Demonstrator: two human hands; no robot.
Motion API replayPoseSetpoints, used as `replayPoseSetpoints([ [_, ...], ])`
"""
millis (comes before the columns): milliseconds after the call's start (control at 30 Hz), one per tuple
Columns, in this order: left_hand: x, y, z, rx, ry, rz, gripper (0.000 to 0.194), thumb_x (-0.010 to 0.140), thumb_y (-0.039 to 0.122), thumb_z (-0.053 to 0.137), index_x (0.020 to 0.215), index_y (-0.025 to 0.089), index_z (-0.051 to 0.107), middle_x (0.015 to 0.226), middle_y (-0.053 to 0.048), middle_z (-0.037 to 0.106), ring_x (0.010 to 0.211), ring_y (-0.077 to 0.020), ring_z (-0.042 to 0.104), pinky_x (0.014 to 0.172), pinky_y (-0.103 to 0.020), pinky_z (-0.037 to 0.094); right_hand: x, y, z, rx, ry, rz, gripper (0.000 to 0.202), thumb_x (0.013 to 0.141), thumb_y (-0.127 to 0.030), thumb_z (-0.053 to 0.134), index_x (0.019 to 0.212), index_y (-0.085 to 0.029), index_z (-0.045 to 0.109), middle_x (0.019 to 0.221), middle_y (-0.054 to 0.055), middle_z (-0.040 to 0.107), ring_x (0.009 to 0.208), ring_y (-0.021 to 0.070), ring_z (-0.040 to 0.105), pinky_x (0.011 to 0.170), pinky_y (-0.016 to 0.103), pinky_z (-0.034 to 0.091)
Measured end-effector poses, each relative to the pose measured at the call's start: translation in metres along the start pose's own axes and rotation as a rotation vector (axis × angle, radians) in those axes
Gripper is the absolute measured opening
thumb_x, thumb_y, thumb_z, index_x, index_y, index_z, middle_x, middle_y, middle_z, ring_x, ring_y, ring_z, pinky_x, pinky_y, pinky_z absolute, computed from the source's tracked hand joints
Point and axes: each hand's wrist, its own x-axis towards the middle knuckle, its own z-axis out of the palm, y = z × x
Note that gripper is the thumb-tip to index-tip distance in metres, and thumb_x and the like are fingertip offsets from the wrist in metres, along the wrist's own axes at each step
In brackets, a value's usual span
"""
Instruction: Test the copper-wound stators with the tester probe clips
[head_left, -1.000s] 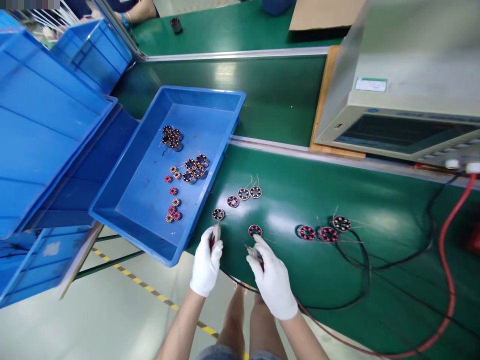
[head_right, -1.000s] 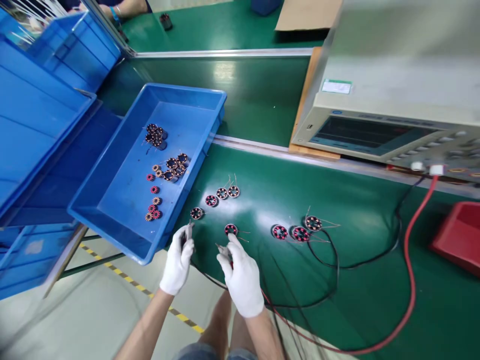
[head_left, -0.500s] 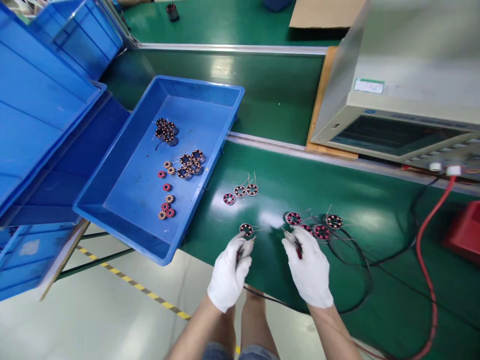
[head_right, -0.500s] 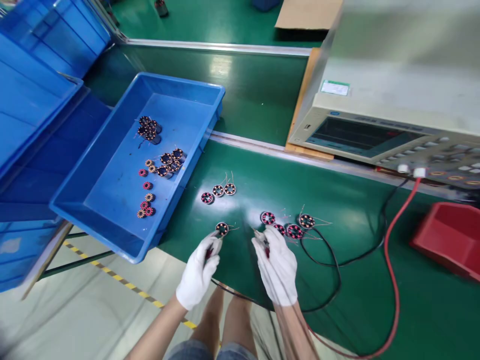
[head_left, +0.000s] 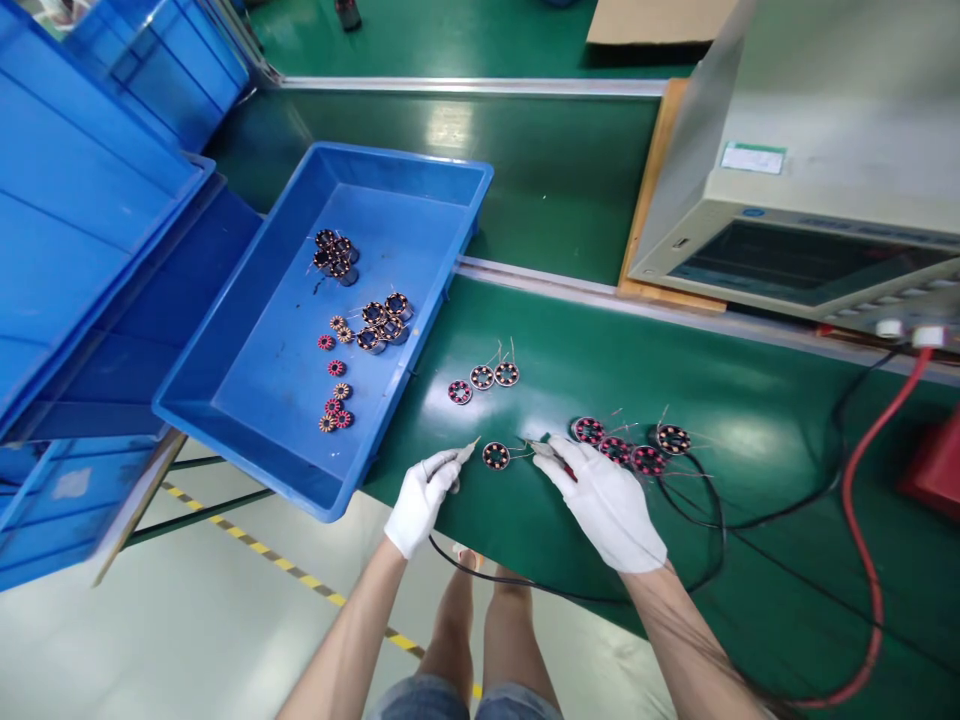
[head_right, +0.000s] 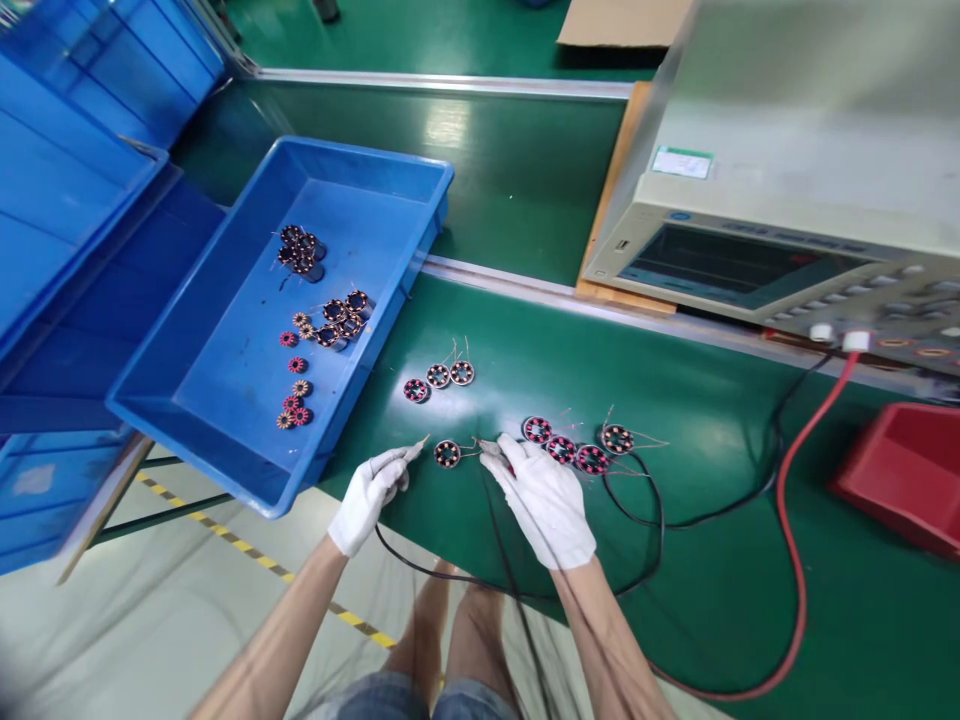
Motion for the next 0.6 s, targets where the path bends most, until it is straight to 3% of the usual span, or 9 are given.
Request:
replayPoseSetpoints([
  [200,0.000,0.002,-0.001,-0.008,0.004,-0.051,0.056,0.070,0.047,0.050,0.105,0.005,0.059,0.057,0.003,0.043,0.048,-0.0060,0.024,0.048,-0.024,0.018,0.000,0.004,-0.001,-0.039,-0.015,-0.135,0.031,0.090,-0.032,0.033,0.100,-0.026,0.062,0.109,0.004,0.065,0.090,0.0161,0.061,0.068,0.027,0.045],
  [333,-0.003,0.005,-0.001,-0.004,0.001,-0.065,0.059,0.069,0.049,0.051,0.107,0.004,0.058,0.057,0.003,0.044,0.047,-0.0056,0.023,0.047,-0.024,0.017,-0.001,0.009,0.003,-0.023,-0.013,-0.087,0.033,0.089,-0.036,0.035,0.103,-0.023,0.061,0.102,0.006,0.067,0.087,0.0163,0.062,0.064,0.026,0.045],
  [467,-0.003,0.008,0.000,-0.017,-0.010,-0.085,0.060,0.068,0.051,0.053,0.106,0.005,0.059,0.056,0.003,0.043,0.046,-0.0054,0.023,0.046,-0.024,0.016,-0.003,0.015,0.004,-0.006,-0.050,-0.181,0.035,0.090,-0.028,0.030,0.106,-0.024,0.061,0.114,0.006,0.062,0.097,0.0178,0.058,0.070,0.028,0.044],
  [600,-0.002,0.008,0.001,-0.019,-0.015,-0.081,0.057,0.069,0.050,0.053,0.105,0.006,0.060,0.057,0.003,0.044,0.046,-0.0050,0.024,0.046,-0.023,0.016,0.002,0.010,-0.002,0.033,-0.069,-0.135,0.036,0.090,-0.033,0.029,0.100,-0.023,0.062,0.105,0.006,0.066,0.085,0.0156,0.061,0.065,0.026,0.044],
])
